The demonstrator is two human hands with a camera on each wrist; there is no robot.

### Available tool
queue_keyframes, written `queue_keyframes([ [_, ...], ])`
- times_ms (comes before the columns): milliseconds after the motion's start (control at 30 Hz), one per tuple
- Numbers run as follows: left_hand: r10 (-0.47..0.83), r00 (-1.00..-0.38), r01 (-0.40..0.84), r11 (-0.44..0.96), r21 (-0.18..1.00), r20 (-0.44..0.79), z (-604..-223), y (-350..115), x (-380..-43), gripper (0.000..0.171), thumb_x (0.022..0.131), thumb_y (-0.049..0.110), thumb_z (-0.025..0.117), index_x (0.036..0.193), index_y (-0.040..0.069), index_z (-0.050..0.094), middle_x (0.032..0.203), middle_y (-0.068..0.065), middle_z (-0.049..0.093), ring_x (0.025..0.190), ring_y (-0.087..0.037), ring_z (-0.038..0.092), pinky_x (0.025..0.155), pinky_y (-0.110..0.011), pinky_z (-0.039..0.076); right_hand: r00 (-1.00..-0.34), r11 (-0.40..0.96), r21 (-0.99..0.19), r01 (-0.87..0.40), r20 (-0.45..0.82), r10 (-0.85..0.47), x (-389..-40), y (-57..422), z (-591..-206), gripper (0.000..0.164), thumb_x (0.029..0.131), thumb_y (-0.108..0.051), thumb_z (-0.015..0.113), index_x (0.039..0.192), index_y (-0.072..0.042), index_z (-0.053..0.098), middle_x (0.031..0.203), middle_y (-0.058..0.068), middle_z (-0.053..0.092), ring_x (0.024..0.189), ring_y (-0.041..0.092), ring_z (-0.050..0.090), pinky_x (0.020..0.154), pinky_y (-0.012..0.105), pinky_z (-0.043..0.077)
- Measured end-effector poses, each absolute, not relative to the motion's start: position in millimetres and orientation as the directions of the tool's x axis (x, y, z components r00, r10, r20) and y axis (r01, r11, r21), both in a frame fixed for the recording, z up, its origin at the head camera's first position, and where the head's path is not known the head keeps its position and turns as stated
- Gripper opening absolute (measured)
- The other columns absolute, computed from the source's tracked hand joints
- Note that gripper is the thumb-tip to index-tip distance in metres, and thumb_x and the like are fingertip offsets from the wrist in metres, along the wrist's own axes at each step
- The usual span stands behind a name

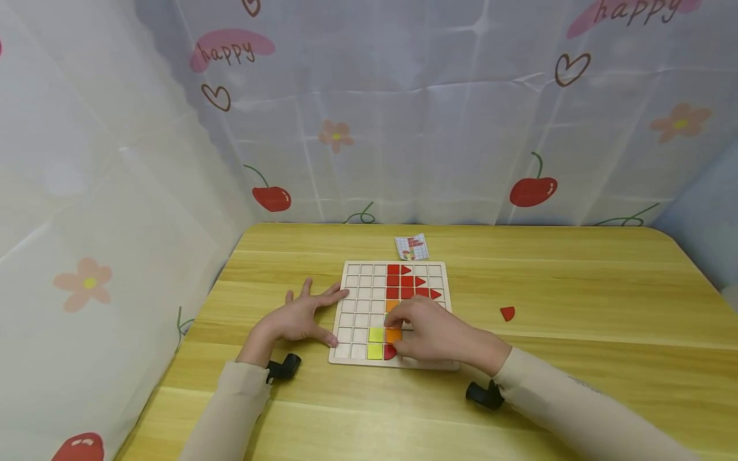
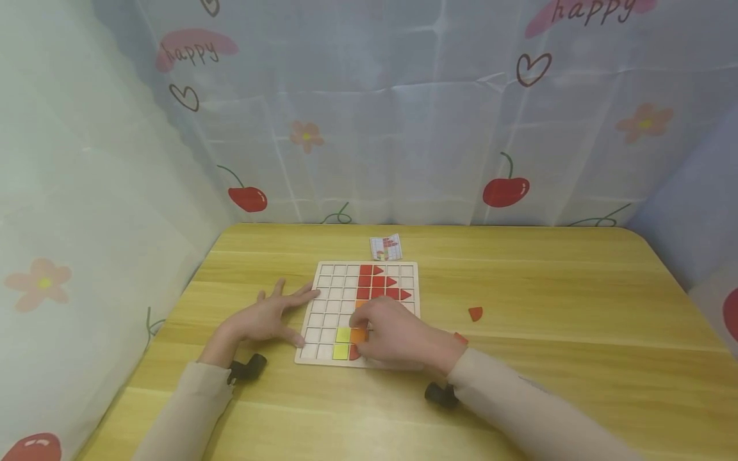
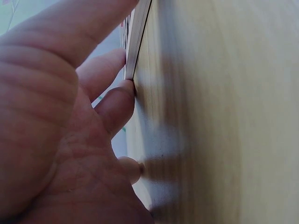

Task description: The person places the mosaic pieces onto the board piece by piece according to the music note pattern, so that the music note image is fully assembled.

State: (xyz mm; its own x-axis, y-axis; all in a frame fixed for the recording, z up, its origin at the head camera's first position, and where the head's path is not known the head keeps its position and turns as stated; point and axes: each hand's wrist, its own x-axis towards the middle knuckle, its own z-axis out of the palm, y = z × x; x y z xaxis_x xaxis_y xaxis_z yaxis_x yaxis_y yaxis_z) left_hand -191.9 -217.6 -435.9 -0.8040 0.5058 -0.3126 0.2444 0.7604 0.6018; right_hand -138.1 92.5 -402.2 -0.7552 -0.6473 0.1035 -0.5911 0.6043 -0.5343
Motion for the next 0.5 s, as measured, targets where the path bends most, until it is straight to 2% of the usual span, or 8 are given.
queue_keyframes([
  [167, 0.508, -0.801, 0.243, 0.761, 0.601, -0.318, -436, -217, -192, 0.106, 0.071, 0.051, 0.090, 0.160, 0.039, 0.035, 0.172, 0.008, 0.019, 0.156, -0.045, -0.024, 0.115, -0.075, -0.021, -0.756, 0.612, -0.544, -0.574, 0.066, -0.651, -146, 76, -406, 0.017, 0.083, -0.019, 0.078, 0.100, -0.018, 0.078, 0.091, -0.013, 0.072, 0.080, 0.011, 0.058, 0.075, 0.025, 0.048],
  [500, 0.519, -0.799, 0.262, 0.755, 0.601, -0.303, -435, -218, -192, 0.105, 0.071, 0.050, 0.090, 0.160, 0.037, 0.037, 0.172, 0.006, 0.021, 0.155, -0.048, -0.022, 0.113, -0.078, -0.019, -0.716, 0.580, -0.544, -0.606, 0.055, -0.696, -160, 48, -416, 0.017, 0.084, -0.018, 0.078, 0.101, -0.014, 0.078, 0.095, -0.007, 0.075, 0.085, 0.009, 0.063, 0.078, 0.024, 0.054],
])
